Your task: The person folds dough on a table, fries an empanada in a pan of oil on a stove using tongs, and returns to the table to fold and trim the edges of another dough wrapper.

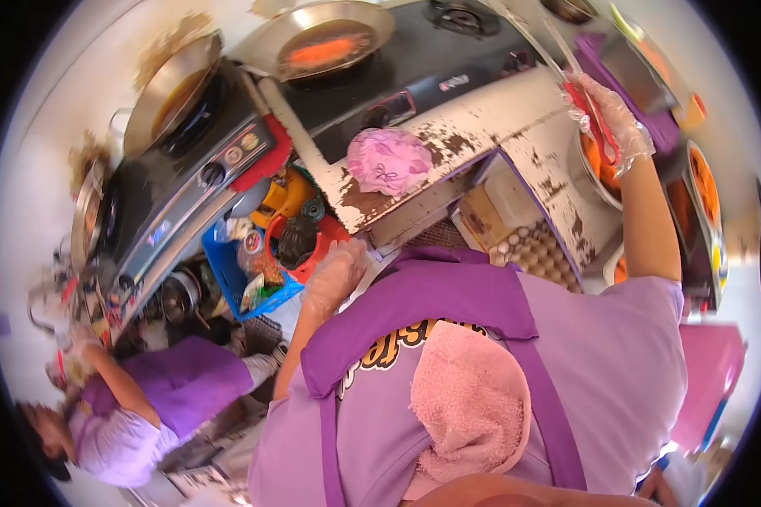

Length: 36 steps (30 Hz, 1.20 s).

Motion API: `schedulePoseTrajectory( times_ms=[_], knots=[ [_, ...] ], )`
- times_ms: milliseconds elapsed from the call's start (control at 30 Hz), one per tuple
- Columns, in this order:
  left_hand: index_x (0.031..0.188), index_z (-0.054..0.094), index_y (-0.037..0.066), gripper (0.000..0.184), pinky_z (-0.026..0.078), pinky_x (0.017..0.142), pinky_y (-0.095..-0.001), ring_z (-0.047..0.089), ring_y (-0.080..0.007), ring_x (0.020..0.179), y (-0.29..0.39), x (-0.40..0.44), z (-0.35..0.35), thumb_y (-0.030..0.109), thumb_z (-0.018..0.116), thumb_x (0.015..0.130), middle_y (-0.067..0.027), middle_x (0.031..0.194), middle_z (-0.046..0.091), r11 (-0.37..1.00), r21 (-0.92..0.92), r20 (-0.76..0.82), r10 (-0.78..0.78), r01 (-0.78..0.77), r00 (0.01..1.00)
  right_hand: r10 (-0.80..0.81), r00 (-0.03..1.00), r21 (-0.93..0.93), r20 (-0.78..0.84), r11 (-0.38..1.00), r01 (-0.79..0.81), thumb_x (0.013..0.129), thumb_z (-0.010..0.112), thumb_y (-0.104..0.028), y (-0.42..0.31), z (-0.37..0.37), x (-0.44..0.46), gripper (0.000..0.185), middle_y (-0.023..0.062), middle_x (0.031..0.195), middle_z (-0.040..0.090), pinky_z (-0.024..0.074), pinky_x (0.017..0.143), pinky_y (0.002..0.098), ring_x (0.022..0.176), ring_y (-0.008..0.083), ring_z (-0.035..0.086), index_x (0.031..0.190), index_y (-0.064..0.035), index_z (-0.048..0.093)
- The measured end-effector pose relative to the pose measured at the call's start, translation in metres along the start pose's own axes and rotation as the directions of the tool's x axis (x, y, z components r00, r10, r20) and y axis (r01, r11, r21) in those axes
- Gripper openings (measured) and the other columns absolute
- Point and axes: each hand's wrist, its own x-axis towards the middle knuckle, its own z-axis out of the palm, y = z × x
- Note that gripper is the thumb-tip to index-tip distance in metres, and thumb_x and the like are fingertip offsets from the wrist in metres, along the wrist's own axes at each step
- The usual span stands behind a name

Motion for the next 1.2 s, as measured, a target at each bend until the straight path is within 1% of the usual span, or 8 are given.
schedulePoseTrajectory(
  times_ms=[200,333,433,600,733,900,1133,1200],
  knots=[
    [0.12,0.046,-0.004,0.046,0.036,0.1,-0.0418,0.043,-0.0416,0.118,0.009,0.081,-0.068,0.011,0.062,0.08,-0.0276,0.124,0.047,0.885,-0.419,-0.304,0.073,-0.201,0.95,0.018,0.946,-0.274,-0.323,0.955,-0.112,0.089,0.055,-0.029,0.024,-0.071,-0.108,0.024,0.0032,0.071,0.059,0.0404,0.044,0.0194,0.049,0.0082,0.05,0.092,-0.0054,0.059],
    [0.127,0.04,-0.003,0.053,0.032,0.103,-0.0426,0.035,-0.0417,0.126,0.003,0.145,-0.065,0.014,0.06,0.081,-0.0273,0.134,0.038,0.967,-0.209,-0.375,0.056,-0.143,0.925,0.178,0.978,-0.587,-0.105,0.783,-0.206,0.09,0.053,-0.022,0.048,-0.147,-0.141,0.018,0.0,0.064,0.05,0.0377,0.043,0.0209,0.048,0.0081,0.046,0.083,-0.0051,0.053],
    [0.133,0.033,-0.003,0.059,0.028,0.107,-0.0422,0.028,-0.0412,0.131,0.004,0.179,-0.063,0.017,0.058,0.083,-0.0269,0.14,0.031,0.959,-0.192,-0.407,0.114,-0.207,0.906,0.184,0.971,-0.552,-0.152,0.799,-0.238,0.09,0.052,-0.02,0.056,-0.164,-0.158,0.017,-0.0006,0.064,0.049,0.0369,0.042,0.021,0.048,0.007,0.046,0.083,-0.005,0.052],
    [0.138,0.025,-0.006,0.069,0.018,0.112,-0.0387,0.02,-0.0391,0.135,0.031,0.204,-0.049,0.018,0.058,0.082,-0.027,0.144,0.023,0.966,-0.244,-0.317,-0.164,0.087,0.934,0.11,0.967,-0.443,-0.231,0.873,-0.205,0.089,0.053,-0.019,0.084,-0.198,-0.165,0.015,-0.0009,0.066,0.05,0.0369,0.044,0.0216,0.049,0.0072,0.047,0.09,-0.0037,0.055],
    [0.137,0.023,-0.008,0.071,0.016,0.113,-0.0368,0.019,-0.0372,0.136,0.015,0.222,-0.016,0.017,0.057,0.082,-0.0281,0.144,0.02,0.941,-0.338,-0.48,-0.184,0.012,0.858,-0.171,0.922,-0.853,-0.346,0.467,-0.234,0.086,0.058,-0.023,0.113,-0.212,-0.131,0.043,0.0097,0.075,0.057,0.0445,0.05,0.0287,0.056,0.0149,0.055,0.122,-0.0026,0.05],
    [0.138,0.021,-0.009,0.073,0.017,0.113,-0.0361,0.017,-0.0366,0.137,0.031,0.228,-0.016,0.018,0.058,0.08,-0.0283,0.145,0.018,0.9,-0.416,-0.436,-0.319,0.126,0.841,-0.363,0.916,-0.954,-0.169,0.294,-0.059,0.085,0.058,-0.023,0.142,-0.219,-0.106,0.044,0.0187,0.08,0.059,0.0464,0.06,0.0388,0.065,0.0289,0.06,0.121,0.0016,0.047],
    [0.138,0.02,-0.008,0.073,0.017,0.113,-0.0366,0.019,-0.0361,0.136,0.035,0.208,-0.021,0.018,0.057,0.081,-0.0283,0.144,0.02,0.893,-0.439,-0.423,-0.301,0.098,0.855,0.043,0.947,-0.89,-0.318,0.332,-0.313,0.085,0.058,-0.027,0.072,-0.158,-0.105,0.051,0.0273,0.099,0.058,0.045,0.079,0.0443,0.091,0.0422,0.058,0.124,0.0042,0.044],
    [0.138,0.02,-0.008,0.072,0.018,0.112,-0.0373,0.019,-0.0359,0.136,0.038,0.194,-0.023,0.017,0.057,0.082,-0.0284,0.144,0.02,0.889,-0.452,-0.461,-0.303,0.073,0.834,0.024,0.95,-0.95,-0.31,0.019,-0.311,0.084,0.059,-0.029,0.057,-0.153,-0.093,0.049,0.0264,0.098,0.059,0.0448,0.077,0.0469,0.089,0.0428,0.057,0.121,0.0003,0.046]
  ],
)
